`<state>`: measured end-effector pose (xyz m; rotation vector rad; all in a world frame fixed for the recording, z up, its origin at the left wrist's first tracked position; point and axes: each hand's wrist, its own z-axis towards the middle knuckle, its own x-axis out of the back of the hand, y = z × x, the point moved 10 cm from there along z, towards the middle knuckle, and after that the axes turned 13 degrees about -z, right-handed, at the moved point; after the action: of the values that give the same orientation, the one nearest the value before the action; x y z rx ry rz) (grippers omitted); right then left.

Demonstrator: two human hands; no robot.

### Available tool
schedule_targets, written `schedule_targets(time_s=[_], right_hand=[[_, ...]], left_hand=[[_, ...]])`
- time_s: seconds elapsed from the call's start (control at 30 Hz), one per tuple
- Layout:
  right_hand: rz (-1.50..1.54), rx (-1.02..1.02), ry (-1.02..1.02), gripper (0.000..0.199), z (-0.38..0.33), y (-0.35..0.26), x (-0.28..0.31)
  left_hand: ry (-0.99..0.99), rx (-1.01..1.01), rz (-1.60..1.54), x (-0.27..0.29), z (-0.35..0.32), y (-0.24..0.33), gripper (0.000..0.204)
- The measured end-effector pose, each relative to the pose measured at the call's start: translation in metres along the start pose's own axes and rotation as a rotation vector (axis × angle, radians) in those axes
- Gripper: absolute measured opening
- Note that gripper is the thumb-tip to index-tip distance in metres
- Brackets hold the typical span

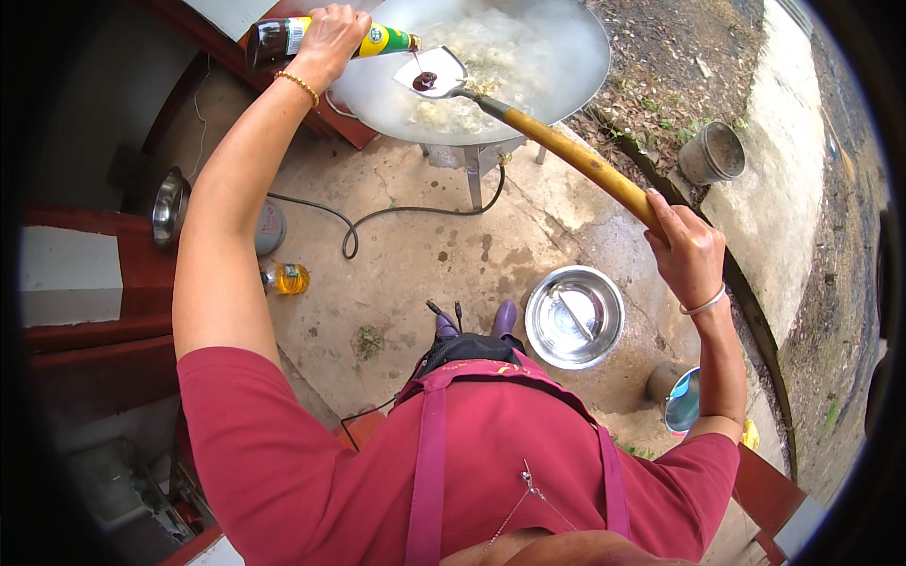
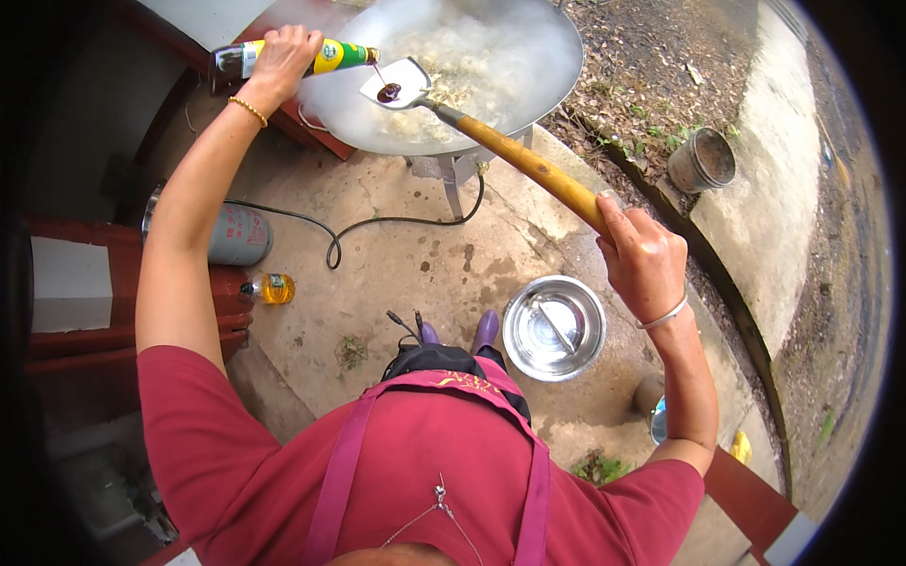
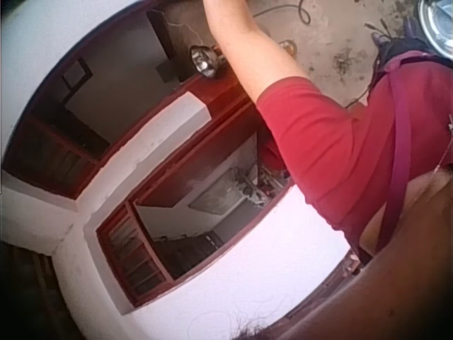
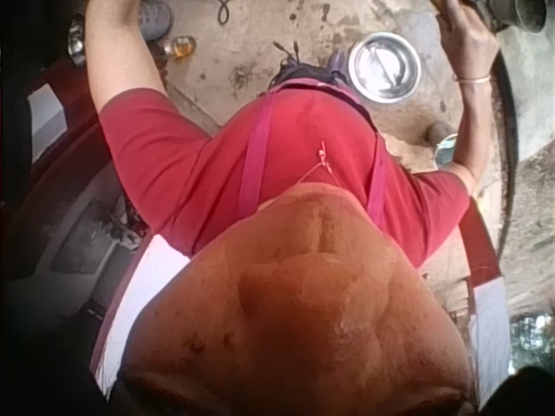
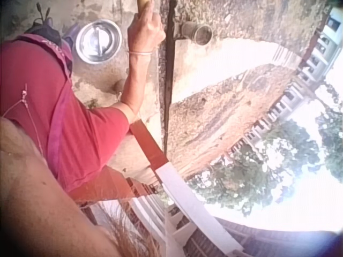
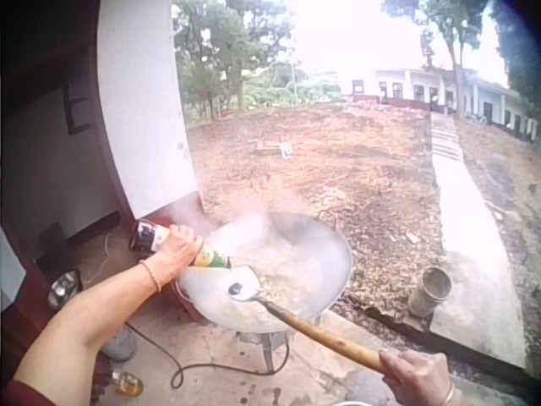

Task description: The person chops garlic on a cutting board, then moves to an outdoor wok to stir-fry the garlic. They add a dark liquid seasoning and diced red peppers, stirring continuously.

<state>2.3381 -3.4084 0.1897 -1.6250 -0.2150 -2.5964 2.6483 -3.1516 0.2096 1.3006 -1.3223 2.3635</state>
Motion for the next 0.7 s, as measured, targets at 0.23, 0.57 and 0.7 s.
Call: schedule_targets(time_s=[0.23, 0.57, 0.7], right_hand=[[-0.006, 0.004, -0.001, 0.048, 0.0, 0.0, -0.004], [0.014, 0.004, 0.012, 0.046, 0.001, 0.002, -0.007], [0.016, -0.002, 0.016, 0.046, 0.002, 0.003, -0.008]], left_hand=[[0.01, -0.03, 0.075, 0.003, 0.008, -0.002, 0.033], [0.043, -0.083, 0.149, 0.007, 0.014, 0.001, 0.042], [0.004, -0.138, 0.192, 0.011, 0.02, 0.009, 0.038]])
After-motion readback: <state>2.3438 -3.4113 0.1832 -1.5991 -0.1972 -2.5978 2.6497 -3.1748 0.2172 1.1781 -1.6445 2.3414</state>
